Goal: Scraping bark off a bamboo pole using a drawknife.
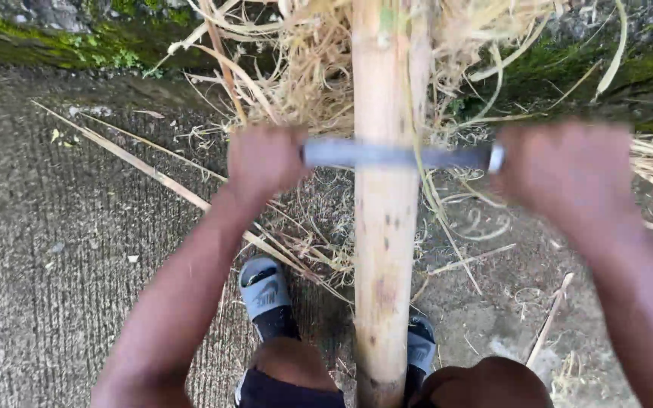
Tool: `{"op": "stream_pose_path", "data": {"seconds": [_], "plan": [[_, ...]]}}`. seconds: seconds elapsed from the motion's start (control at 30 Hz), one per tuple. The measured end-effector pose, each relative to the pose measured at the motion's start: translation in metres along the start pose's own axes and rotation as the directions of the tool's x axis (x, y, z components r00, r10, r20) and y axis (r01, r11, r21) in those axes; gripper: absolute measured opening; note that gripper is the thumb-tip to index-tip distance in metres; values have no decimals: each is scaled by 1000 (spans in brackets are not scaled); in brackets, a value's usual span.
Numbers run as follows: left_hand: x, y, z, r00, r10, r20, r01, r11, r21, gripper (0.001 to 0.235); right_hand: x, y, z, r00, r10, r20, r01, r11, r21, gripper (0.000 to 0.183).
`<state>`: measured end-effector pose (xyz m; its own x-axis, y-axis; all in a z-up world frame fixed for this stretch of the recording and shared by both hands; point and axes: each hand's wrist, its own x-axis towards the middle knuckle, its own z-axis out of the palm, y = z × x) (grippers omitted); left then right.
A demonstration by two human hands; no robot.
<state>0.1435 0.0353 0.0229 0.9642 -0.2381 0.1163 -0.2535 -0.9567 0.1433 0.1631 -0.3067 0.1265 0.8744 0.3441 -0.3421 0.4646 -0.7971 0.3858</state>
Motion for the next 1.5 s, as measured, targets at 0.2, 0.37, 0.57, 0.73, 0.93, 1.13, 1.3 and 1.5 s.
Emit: {"op": "stream_pose_path", "data": {"seconds": [0.2,0.37,0.57,0.73,0.93,1.13,1.3,1.5], "plan": [[91,-51,-3,994,-29,-110,33,999,37,23,120,56,15,872,-85,-482,41,994,-101,21],[48,-21,-23,985,-153,79,158,985,-67,11,76,24,3,985,151,-88,-150,989,15,31],[-168,51,15,988,-74,136,115,940,-322,8,-103,-68,46,974,-99,-201,144,964,223,12],[-178,58,17,967,-37,254,116,946,-303,13,-121,-76,46,992,-97,-86,118,950,290,9],[-184,53,28,974,-6,227,89,930,-358,14,-120,-74,50,988,-150,-43,156,955,253,10],[-137,34,41,992,23,121,5,973,-233,29,-85,-42,75,962,-105,-251,146,978,152,33],[52,-9,-1,988,-101,114,101,995,9,17,58,39,28,904,2,-428,-134,950,-280,35],[59,-20,-22,957,-36,-288,76,989,129,14,94,39,36,750,4,-661,30,999,40,16]]}}
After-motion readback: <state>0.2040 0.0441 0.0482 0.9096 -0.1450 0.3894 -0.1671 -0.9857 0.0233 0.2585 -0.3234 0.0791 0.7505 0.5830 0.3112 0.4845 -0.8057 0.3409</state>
